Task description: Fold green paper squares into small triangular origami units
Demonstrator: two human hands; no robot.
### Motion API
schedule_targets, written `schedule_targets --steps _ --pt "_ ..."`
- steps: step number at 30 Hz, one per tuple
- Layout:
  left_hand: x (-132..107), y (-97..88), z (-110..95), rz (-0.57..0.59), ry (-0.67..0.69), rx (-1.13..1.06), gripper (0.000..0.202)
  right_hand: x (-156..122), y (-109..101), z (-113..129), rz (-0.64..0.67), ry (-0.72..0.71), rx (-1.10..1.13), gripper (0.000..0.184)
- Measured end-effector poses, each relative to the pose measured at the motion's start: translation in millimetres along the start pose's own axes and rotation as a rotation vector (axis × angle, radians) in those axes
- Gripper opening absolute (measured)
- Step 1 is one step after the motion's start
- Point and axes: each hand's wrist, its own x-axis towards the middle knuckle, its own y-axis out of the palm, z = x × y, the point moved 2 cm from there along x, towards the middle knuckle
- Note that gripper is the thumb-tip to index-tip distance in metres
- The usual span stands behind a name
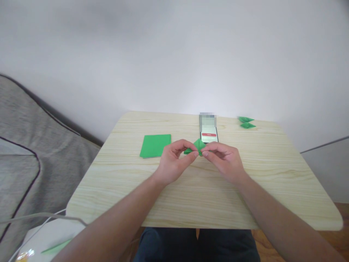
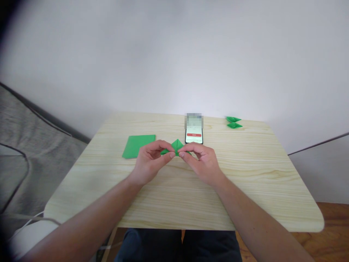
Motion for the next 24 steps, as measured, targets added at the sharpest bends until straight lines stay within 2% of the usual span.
schedule_targets --steps 10,24 --pt "-3.4 0.6 -0.7 0.099 0.015 -0.062 0.012 -1.0 2.1 1.3 0.058 -0.150 -0.032 0.020" --pt "-3.7 0.0 -0.4 0.025 0.011 -0.046 0.014 -1.5 1.5 1.7 0.016 -0.101 -0.009 0.010"
